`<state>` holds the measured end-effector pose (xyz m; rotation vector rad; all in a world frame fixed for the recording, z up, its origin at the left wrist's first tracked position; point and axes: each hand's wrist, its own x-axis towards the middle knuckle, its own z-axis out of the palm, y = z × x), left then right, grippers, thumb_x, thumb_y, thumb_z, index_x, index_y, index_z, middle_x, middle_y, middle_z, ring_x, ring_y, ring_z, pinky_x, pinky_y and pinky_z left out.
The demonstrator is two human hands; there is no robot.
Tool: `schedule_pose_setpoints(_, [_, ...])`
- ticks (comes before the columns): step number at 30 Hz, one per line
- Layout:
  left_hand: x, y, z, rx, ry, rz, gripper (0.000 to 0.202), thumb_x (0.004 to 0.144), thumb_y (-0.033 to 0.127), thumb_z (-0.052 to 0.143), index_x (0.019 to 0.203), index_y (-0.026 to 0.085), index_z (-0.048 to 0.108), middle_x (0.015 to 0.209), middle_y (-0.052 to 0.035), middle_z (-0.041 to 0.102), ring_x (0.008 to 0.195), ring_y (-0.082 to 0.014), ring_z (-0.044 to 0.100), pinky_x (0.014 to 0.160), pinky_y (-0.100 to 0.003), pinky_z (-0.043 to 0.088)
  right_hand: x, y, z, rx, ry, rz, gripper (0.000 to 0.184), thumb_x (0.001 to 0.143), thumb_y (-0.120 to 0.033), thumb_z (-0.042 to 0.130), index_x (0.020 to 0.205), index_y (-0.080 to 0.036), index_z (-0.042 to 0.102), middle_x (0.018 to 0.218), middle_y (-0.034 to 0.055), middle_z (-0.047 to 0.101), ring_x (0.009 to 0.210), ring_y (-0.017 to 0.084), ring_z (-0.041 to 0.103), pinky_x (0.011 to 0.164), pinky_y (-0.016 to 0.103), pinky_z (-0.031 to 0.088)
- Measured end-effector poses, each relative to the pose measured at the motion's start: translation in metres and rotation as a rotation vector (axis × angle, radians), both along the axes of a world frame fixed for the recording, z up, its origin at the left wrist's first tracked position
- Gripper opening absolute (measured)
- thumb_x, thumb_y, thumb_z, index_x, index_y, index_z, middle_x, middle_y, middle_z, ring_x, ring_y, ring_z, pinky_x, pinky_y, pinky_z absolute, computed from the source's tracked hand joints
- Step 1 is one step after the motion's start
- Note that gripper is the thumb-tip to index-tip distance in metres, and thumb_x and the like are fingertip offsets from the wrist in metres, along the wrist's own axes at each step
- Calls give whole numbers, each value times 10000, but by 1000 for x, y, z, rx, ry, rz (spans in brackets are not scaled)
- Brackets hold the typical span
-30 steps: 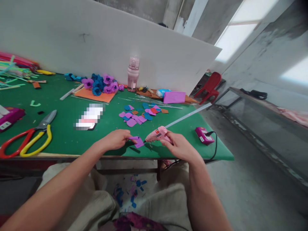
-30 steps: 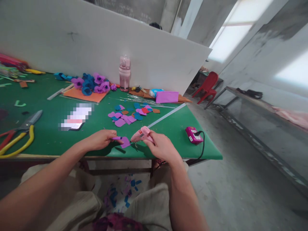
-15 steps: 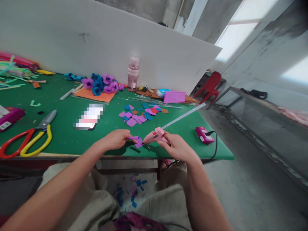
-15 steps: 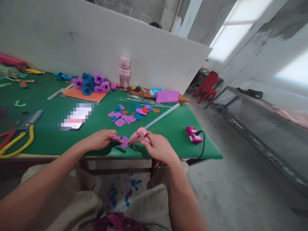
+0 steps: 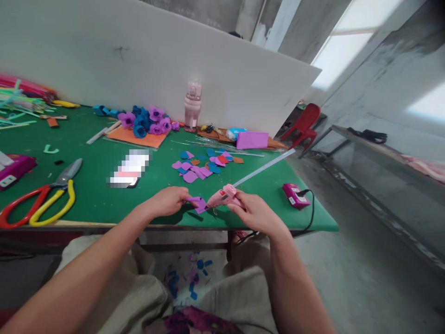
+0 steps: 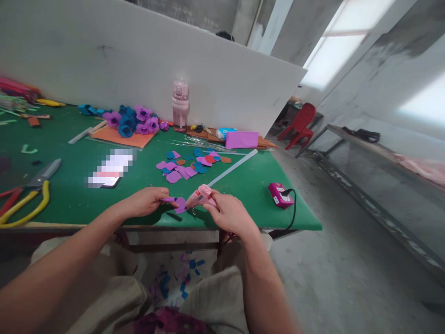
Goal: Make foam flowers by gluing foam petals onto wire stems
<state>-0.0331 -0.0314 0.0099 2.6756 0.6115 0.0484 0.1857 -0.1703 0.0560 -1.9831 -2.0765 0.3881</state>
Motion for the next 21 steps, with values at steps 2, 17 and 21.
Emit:
schedule_pose_setpoints(2, [0, 0, 0, -4, 6, 1, 515, 738, 40, 348, 1037, 346, 635, 738, -3, 517, 701, -113, 498, 625, -179, 342, 0, 0, 0, 1, -2, 0, 214, 862, -325, 411, 927, -176, 550, 865, 63, 635, 728, 167, 554, 628, 241, 338])
schedule_pose_setpoints(17, [0, 0, 0, -10, 5, 10, 534, 717, 32, 354, 1033, 357, 635, 728, 0, 514, 688, -113, 490, 615, -178, 336, -3, -1, 3, 3, -72, 4, 217, 863, -309, 407, 933, -175, 563, 917, 66, 637, 767, 174, 566, 665, 251, 343])
schedule_pose_setpoints(21, [0, 1, -1, -4, 2, 3, 534, 714, 28, 354, 1032, 351, 635, 725, 1, 510, 685, -111, 487, 614, -174, 334, -3, -2, 4, 6, -93, 5, 234, 867, -310, 400, 970, -184, 567, 953, 64, 639, 815, 185, 573, 695, 259, 349])
